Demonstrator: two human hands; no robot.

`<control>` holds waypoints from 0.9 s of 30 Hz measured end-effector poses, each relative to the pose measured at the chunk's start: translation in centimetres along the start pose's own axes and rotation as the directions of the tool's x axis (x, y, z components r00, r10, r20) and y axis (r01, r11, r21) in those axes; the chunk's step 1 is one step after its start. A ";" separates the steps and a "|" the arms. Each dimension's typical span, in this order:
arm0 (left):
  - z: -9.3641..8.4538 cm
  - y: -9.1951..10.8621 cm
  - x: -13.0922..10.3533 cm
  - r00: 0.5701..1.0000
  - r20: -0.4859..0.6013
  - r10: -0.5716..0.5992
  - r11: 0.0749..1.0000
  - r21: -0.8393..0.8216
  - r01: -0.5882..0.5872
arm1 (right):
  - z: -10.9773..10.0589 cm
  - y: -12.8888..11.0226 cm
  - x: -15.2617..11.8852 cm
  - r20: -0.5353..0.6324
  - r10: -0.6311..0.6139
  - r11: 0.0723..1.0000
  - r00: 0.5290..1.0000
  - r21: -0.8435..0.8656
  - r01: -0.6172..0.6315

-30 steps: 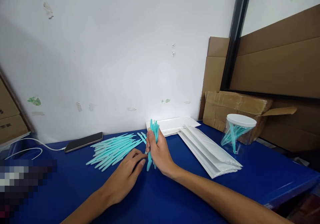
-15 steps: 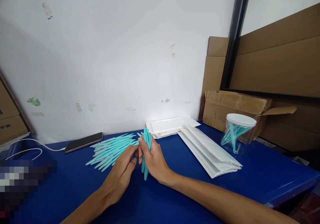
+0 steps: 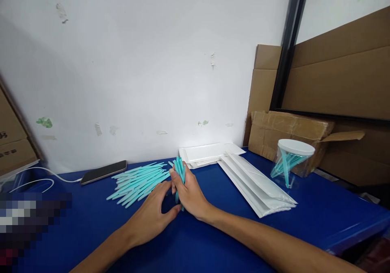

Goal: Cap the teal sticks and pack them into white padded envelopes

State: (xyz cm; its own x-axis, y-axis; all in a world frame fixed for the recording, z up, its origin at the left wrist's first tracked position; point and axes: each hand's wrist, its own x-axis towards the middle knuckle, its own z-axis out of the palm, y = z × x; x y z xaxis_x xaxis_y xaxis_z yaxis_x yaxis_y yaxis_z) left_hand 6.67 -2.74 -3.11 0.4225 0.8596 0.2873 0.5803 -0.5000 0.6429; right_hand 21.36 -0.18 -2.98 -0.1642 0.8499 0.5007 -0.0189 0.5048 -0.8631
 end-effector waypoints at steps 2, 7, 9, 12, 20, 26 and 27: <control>0.2 -0.3 0.2 1.000 0.014 -0.027 0.999 0.018 0.027 | 0.1 -0.1 -0.2 0.013 0.008 1.000 1.000 0.019 -0.009; 0.7 -0.2 0.4 0.998 0.004 -0.061 0.998 0.007 0.061 | 0.7 -0.5 -0.6 0.039 0.026 0.997 0.999 0.076 -0.029; 0.8 -0.1 0.4 0.999 0.009 -0.042 0.999 0.017 0.042 | 0.9 -0.5 -0.6 0.036 0.021 0.994 0.999 0.106 -0.025; 0.8 -0.1 0.4 0.999 0.032 -0.033 0.999 0.043 0.032 | 0.9 -0.6 -0.2 0.040 0.054 0.979 0.998 0.194 -0.061; 0.7 0.5 0.1 0.996 0.075 0.054 0.993 0.105 -0.062 | 0.6 -1.2 0.0 0.089 0.129 0.930 0.988 0.334 -0.152; 0.9 0.5 0.0 0.997 0.069 0.016 1.000 0.011 -0.016 | 1.2 -1.0 -0.4 0.059 0.125 0.921 0.990 0.365 -0.138; 0.9 0.4 0.0 0.998 0.066 0.024 1.000 -0.009 -0.023 | 1.1 -1.0 -0.4 0.068 0.125 0.917 0.990 0.372 -0.141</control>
State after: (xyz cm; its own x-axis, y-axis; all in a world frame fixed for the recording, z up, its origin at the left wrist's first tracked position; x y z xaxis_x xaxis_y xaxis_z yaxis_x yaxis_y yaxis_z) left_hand 7.51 -3.01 -3.50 0.4814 0.8386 0.2548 0.5638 -0.5189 0.6426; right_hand 20.32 -1.19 -2.34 -0.2321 0.8940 0.3833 -0.3613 0.2866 -0.8873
